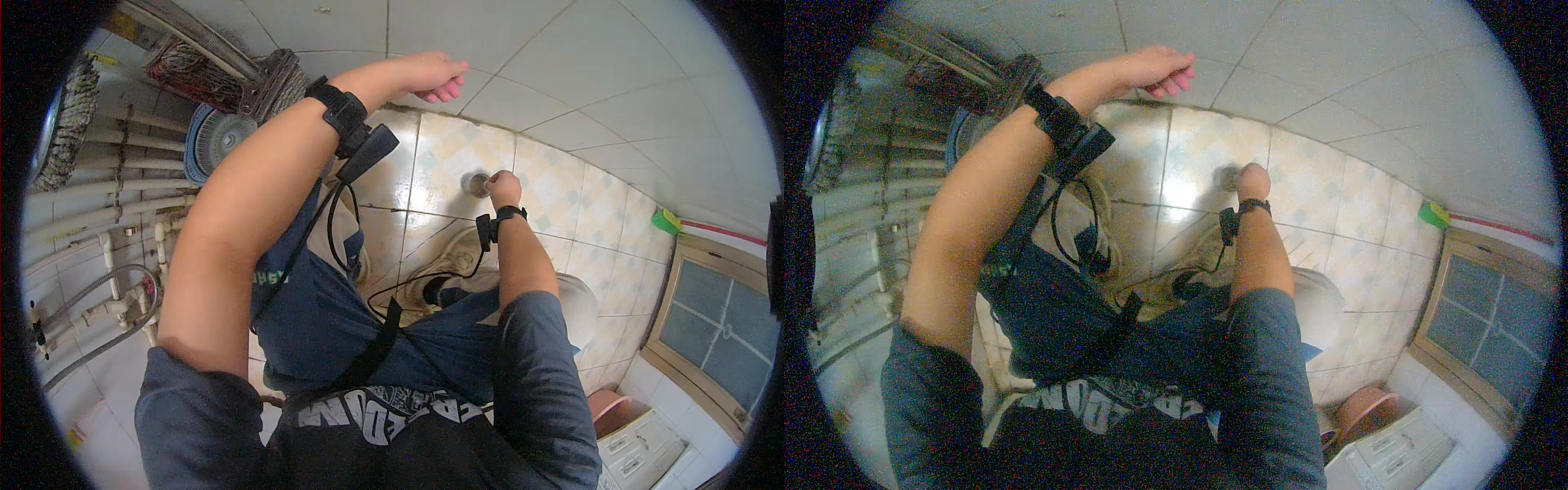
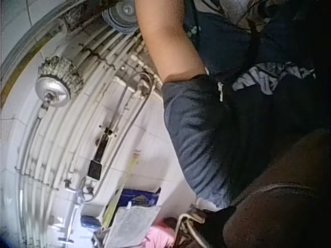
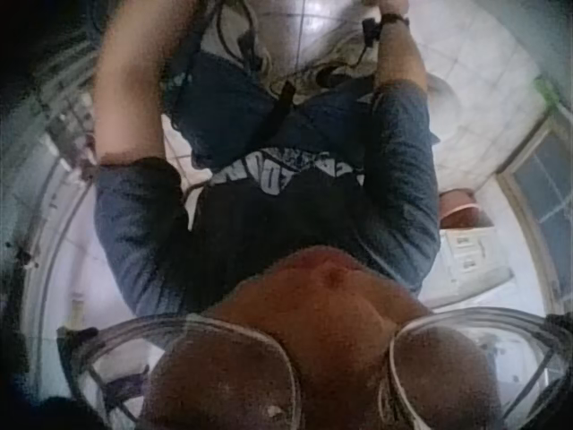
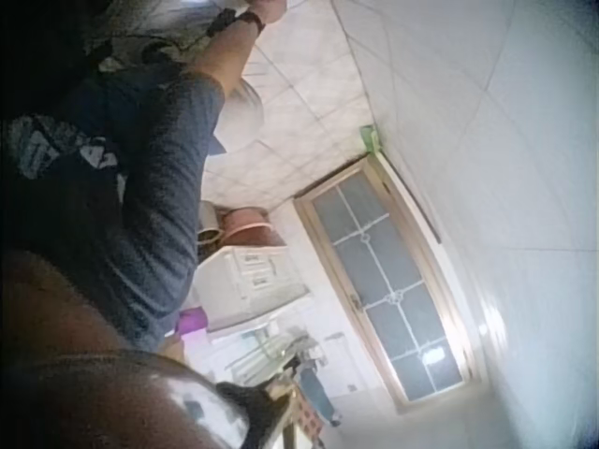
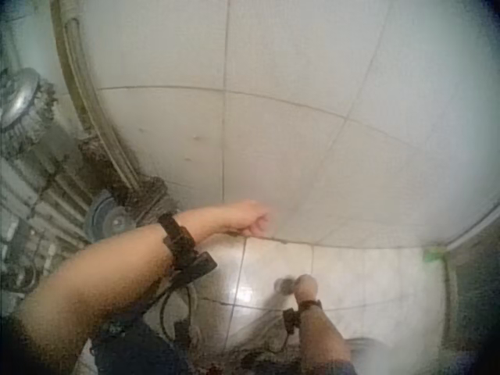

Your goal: The recorder uses a piece of white paper or cloth to wipe and clean specific spots on the bathroom wall tiles.

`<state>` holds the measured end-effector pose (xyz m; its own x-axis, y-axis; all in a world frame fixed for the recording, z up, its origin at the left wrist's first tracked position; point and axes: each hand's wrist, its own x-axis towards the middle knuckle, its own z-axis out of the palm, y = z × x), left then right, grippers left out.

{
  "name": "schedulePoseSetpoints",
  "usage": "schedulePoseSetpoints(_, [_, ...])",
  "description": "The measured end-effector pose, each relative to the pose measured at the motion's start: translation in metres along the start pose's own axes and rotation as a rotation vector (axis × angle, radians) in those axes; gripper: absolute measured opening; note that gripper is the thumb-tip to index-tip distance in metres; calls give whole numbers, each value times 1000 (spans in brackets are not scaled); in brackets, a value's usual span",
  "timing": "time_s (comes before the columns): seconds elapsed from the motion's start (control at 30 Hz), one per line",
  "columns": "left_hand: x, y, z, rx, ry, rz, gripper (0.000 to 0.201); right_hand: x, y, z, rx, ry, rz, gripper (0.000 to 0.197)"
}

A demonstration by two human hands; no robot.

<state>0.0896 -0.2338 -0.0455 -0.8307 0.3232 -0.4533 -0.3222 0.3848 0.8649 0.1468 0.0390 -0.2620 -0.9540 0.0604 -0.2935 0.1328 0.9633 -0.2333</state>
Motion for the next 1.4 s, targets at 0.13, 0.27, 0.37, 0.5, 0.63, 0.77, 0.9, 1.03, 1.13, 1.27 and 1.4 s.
schedulePoseSetpoints(0.13, [-4, 6, 2, -32, 5, 21, 41, 4, 2, 10, -32, 36, 15, 18])
schedulePoseSetpoints(0.27, [3, 6, 3, -25, -4, 54, 40, 8, 8, 21, -50, 77, -65, 19])
schedulePoseSetpoints(0.37, [5, 4, 1, -29, -6, 46, 40, 5, -1, 24, 19, 44, -56, 20])
schedulePoseSetpoints(0.5, [8, -4, -4, 3, 4, 32, 38, -3, -17, 14, 17, -35, -1, 21])
schedulePoseSetpoints(0.63, [11, -5, -4, 10, 7, 9, 37, -8, -19, 9, 46, -44, 38, 20])
schedulePoseSetpoints(0.77, [10, -8, -6, -18, 6, 26, 37, -8, -20, 8, 0, -32, 68, 21])
schedulePoseSetpoints(0.9, [12, -6, -4, 3, 7, 29, 38, 3, -8, 21, -9, -20, 70, 20])
schedulePoseSetpoints(1.03, [12, -9, -6, 26, 4, 47, 38, 4, -7, 24, -42, -23, 50, 22])
schedulePoseSetpoints(1.13, [9, -9, -8, 48, 0, 40, 36, 2, -14, 18, -21, -18, 106, 27])
schedulePoseSetpoints(1.27, [5, -15, -14, 28, 13, 23, 37, -5, -25, 9, 105, 33, 3, 33])
schedulePoseSetpoints(1.4, [7, -6, -9, 34, 4, 58, 38, 28, 11, 20, 372, -316, 50, 24])
